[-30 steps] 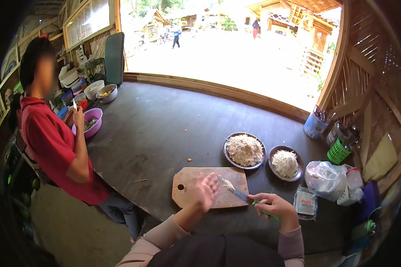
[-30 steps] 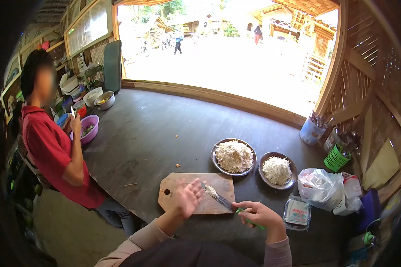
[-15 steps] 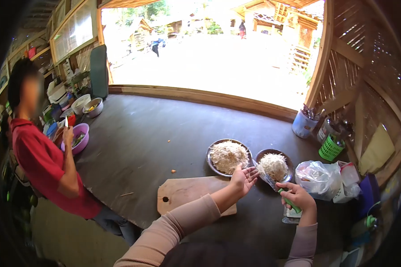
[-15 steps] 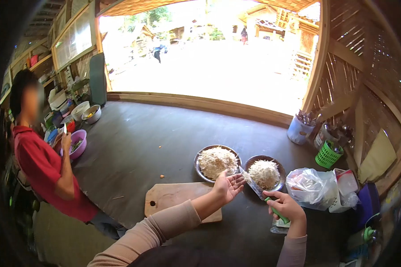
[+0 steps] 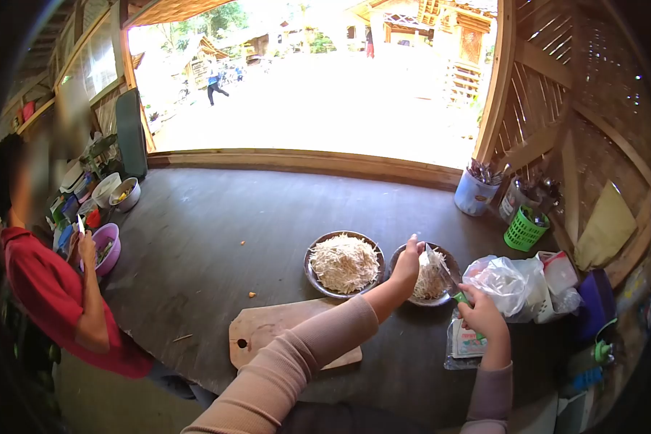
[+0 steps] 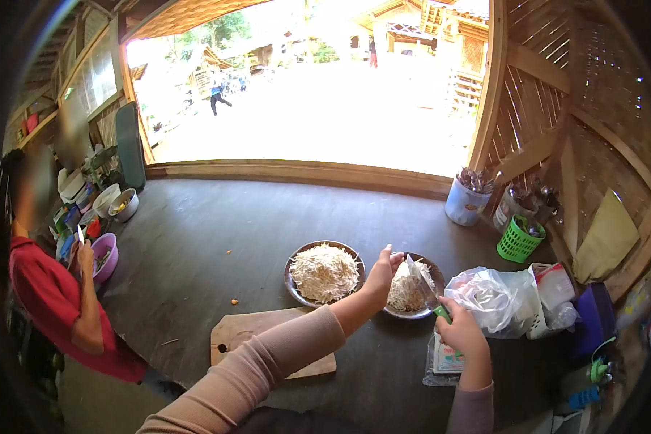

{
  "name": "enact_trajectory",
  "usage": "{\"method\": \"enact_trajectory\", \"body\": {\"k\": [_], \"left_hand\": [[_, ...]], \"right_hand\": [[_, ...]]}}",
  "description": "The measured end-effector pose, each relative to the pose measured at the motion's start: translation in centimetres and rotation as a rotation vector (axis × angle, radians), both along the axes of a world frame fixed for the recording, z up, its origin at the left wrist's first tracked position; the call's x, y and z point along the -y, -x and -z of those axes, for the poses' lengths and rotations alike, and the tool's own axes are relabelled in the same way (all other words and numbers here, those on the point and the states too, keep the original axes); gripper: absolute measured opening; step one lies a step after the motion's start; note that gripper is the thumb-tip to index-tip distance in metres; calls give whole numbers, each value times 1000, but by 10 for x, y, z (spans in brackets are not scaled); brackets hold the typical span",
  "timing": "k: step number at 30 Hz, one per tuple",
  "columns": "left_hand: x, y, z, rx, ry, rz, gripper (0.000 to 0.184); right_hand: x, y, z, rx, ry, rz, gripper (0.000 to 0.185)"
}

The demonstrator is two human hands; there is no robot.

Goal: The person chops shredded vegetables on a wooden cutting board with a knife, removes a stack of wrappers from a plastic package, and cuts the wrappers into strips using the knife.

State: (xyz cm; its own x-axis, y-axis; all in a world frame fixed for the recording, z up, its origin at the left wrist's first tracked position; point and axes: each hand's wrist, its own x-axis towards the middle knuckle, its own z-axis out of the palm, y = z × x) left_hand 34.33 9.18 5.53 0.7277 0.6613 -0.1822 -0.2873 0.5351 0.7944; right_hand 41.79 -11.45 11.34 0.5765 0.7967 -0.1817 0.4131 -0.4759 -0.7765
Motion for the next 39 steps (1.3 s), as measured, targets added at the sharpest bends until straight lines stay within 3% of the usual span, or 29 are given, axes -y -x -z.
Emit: {"method": "enact_trajectory", "body": {"k": [3,7,12,14,17,19,21,23,25,27,34,39], "left_hand": [[10,8,-9,-10,-114,-91,72],[14,45,0,21,-216,26,72],[4,137,-8,-44,-503,179,79],[1,181,-14,-38,-483,105,77],[-2,245,-17,-69,-598,-25,73],[0,282,-8,-12,-614,-72,62],[19,317,-19,-344,-783,-122,55],[30,338,1,-487,-873,-154,52],[43,349,18,-627,-958,-181,51],[57,352,30,-1052,-1226,-159,54],[89,357,41,-1223,-1416,-47,60],[110,352,45,-1202,-1472,54,68]], "right_hand": [[-1,0,18,227,-15,-31,46],[5,6,32,530,-162,-114,47],[12,34,19,548,-200,-135,46],[12,51,8,550,-231,-180,46],[6,82,-5,327,-197,-285,45],[0,101,-6,153,-166,-489,44],[-13,111,14,123,-257,-567,42],[-24,122,24,105,-120,-645,40],[-34,128,34,114,-155,-671,38],[-42,129,39,85,-35,-692,36],[-61,121,42,-95,129,-726,34],[-80,108,53,151,76,-860,32]]}}
